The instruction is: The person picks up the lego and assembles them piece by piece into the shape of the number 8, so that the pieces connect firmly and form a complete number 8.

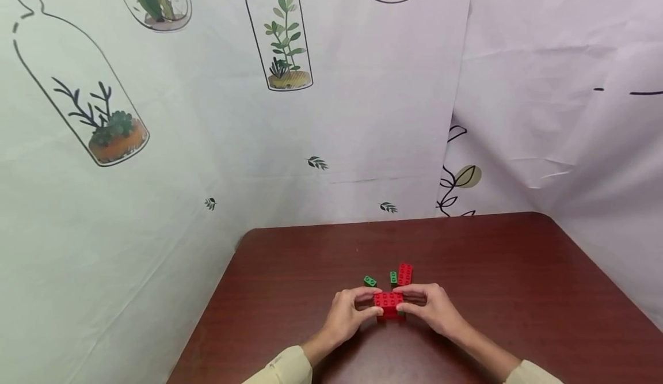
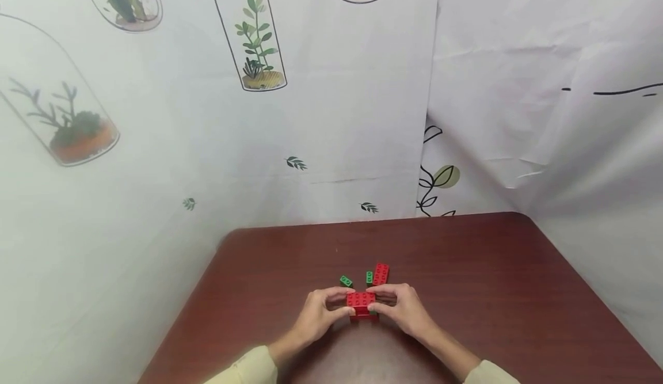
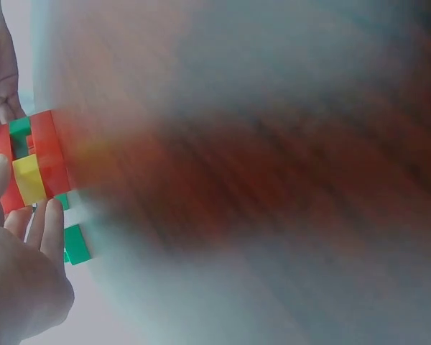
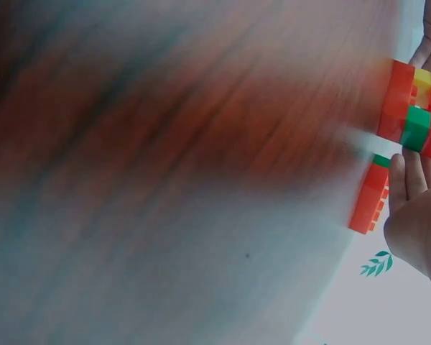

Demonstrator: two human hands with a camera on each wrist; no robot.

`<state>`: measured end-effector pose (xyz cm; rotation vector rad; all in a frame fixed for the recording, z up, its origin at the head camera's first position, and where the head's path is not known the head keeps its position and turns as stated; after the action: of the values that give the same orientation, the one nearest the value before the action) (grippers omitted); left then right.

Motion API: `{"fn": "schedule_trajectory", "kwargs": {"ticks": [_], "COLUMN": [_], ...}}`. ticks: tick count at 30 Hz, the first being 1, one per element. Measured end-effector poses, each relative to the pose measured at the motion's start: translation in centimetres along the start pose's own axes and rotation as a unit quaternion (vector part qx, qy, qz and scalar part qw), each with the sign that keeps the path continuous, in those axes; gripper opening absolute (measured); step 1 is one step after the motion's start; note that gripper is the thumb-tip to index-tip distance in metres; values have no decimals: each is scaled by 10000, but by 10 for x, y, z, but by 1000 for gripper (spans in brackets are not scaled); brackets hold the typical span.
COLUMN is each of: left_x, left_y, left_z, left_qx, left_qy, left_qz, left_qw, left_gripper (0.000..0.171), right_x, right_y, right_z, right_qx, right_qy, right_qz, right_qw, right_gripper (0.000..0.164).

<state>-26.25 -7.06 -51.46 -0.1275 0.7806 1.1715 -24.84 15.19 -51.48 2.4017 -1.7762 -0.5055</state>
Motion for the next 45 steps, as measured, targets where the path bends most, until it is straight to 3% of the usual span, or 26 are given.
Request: {"fn": "schedule_trajectory", "kwargs": {"ticks": [9, 14, 24, 27, 30, 34, 40, 45], "left_x": [2, 3, -1, -9, -18, -24, -22, -13], "left_y": [0, 0, 9, 14, 20, 26, 33, 36], "left_z": [-4, -3, -1, -1, -1, -3, -8, -14], "left_qx": [-58, -223, -336, -288, -276, -514, -1066, -1451], "left_qy": [187, 281, 157, 285, 452, 759, 1258, 1837], "left_qz": [-26, -136, -856, -717, -318, 168, 447, 420], "left_qw": [9998, 9993, 9956, 9966, 9981, 9956, 9853, 9713], "left_gripper": [32, 32, 36, 36, 32, 37, 65, 75], "right_x": [1, -1, -8, -8, -7, -5, -5, -6], "right_y": [2, 4, 3, 4, 4, 5, 6, 6], "right_z": [-1, -3, -4, -4, -6, -8, -6, -4], "right_qx": [-6, 89, 112, 83, 26, -23, 26, 111], "right_qy": [-226, -375, -522, -456, -349, -263, -234, -197], "right_qz": [0, -206, -373, -352, -350, -345, -375, -382], "right_qw": [9997, 9990, 9979, 9983, 9988, 9991, 9990, 9990], "right_gripper": [34, 33, 32, 32, 31, 31, 32, 32]}}
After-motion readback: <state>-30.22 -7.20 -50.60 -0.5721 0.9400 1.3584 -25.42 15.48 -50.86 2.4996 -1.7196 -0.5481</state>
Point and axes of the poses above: each hand's wrist, its own y-axis towards the middle knuckle, its own x-axis out of the palm, z = x × y, the point moved 4 cm from there along y, towards the middle knuckle, and after that the axes turned 10 degrees about y, right-handed, at the moved point
